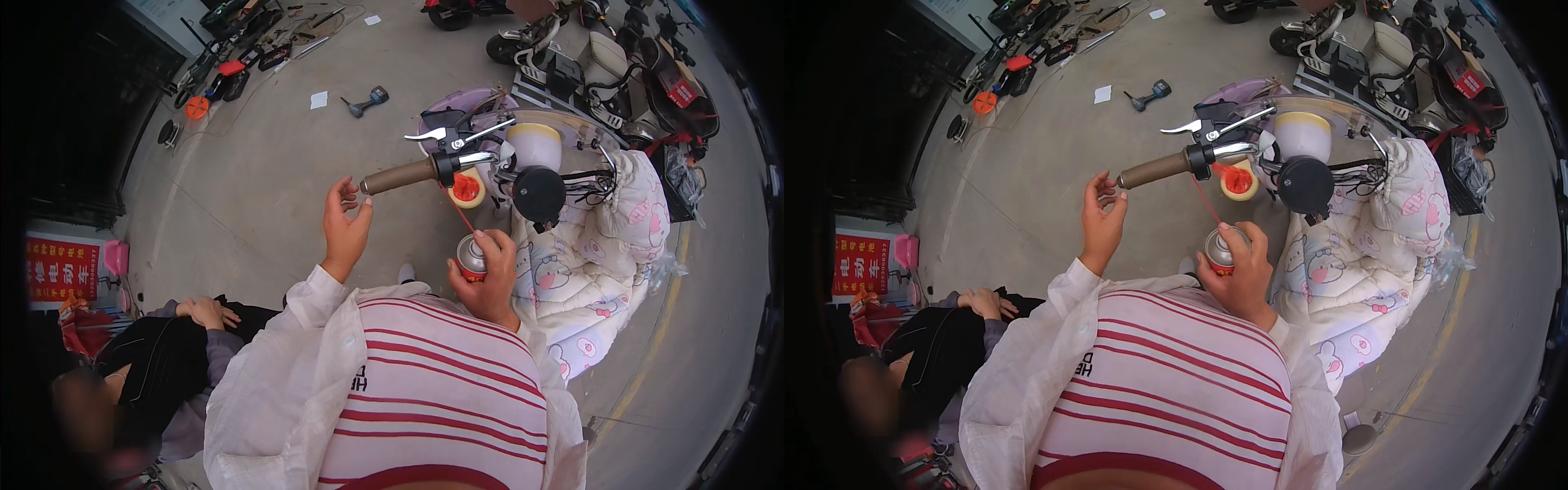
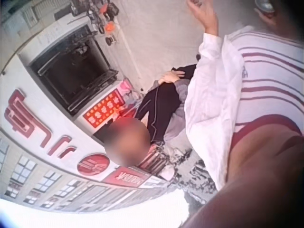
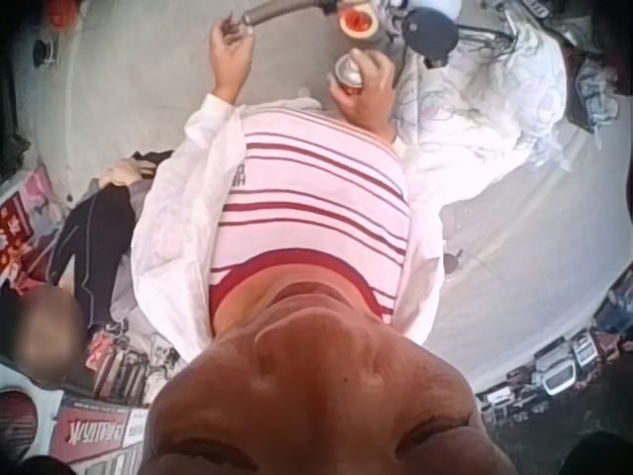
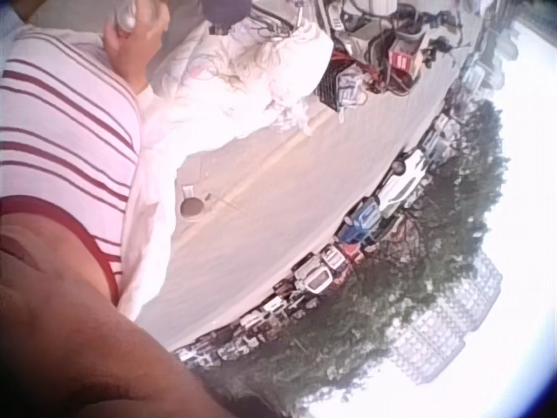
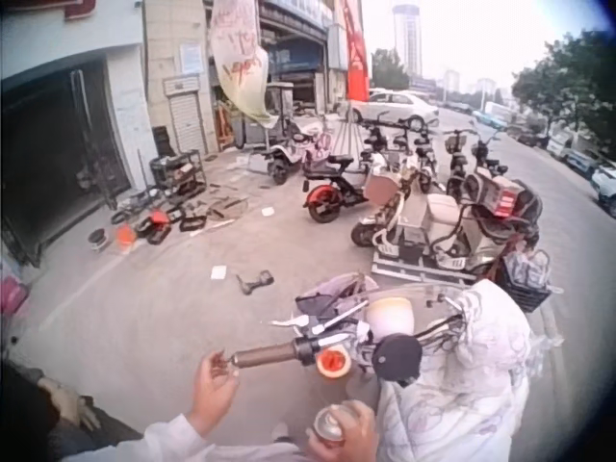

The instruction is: The person uses pliers to adjust a component on the scooter's handlebar, then retrieves a lubricant can and sprays the handlebar mechanism. They repeatedly test the handlebar grip and lever movement after applying the lubricant.

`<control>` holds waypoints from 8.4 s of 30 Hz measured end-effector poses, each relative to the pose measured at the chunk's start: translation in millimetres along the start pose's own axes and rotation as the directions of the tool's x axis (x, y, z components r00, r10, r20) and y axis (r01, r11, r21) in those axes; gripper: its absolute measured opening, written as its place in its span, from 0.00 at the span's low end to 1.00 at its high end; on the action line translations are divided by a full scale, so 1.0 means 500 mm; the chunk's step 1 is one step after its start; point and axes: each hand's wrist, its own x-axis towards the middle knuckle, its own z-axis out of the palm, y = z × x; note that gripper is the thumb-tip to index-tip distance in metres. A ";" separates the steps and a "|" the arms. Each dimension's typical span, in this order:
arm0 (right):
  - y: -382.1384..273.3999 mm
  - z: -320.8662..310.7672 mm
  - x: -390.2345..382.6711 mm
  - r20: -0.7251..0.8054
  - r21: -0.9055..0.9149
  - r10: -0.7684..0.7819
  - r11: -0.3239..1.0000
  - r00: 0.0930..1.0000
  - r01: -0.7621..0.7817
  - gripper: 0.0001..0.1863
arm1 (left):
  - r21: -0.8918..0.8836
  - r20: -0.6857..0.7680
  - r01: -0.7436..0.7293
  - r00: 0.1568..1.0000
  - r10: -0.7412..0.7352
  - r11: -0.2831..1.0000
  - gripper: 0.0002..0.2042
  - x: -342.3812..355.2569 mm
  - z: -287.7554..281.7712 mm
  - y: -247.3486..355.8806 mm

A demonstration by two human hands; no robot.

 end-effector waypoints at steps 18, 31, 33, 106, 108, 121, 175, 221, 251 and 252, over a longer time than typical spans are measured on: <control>-0.105 0.094 -0.036 -0.107 -0.116 0.275 0.951 0.955 -0.287 0.36 | -0.596 0.262 0.303 0.949 -0.177 0.743 0.18 -0.019 -0.046 -0.121; -0.176 0.179 0.000 -0.332 -0.299 0.202 0.904 0.921 -0.306 0.35 | -0.373 0.565 0.423 0.810 -0.160 0.826 0.09 0.045 -0.206 -0.190; -0.171 0.166 0.008 -0.320 -0.384 0.108 0.894 0.941 -0.233 0.35 | -0.352 0.506 0.263 0.861 -0.054 0.898 0.11 0.064 -0.189 -0.161; -0.078 0.094 -0.103 -0.267 -0.017 0.109 0.993 0.957 -0.118 0.41 | 0.173 0.709 -0.365 0.691 0.142 0.915 0.22 0.165 0.013 0.010; -0.070 0.095 -0.075 -0.144 0.032 0.058 0.998 0.988 -0.053 0.42 | 0.104 0.671 -0.159 0.740 0.048 0.982 0.23 0.153 -0.008 -0.002; -0.132 0.360 -0.003 0.429 0.425 0.009 0.881 0.903 -0.210 0.48 | 0.158 0.694 0.207 0.672 -0.257 0.966 0.34 -0.047 -0.297 -0.112; 0.907 2.516 0.383 0.439 -0.588 0.791 0.611 0.426 -0.529 0.35 | 0.688 0.622 0.132 0.399 -0.674 0.713 0.12 0.764 -0.782 -1.576; -0.177 0.538 0.039 -0.433 0.828 0.896 0.437 0.095 -0.351 0.16 | 0.140 0.893 0.215 -0.449 -0.030 0.967 0.22 0.427 0.001 -0.076; 0.009 0.649 -0.051 0.013 0.783 0.996 -0.065 -0.089 -0.618 0.14 | 0.048 0.913 0.020 0.404 -0.052 0.999 0.13 0.767 0.527 -0.400; 0.012 0.659 -0.036 0.003 0.790 0.998 -0.041 -0.063 -0.611 0.14 | -0.029 0.927 0.056 0.375 0.006 0.998 0.12 0.777 0.512 -0.345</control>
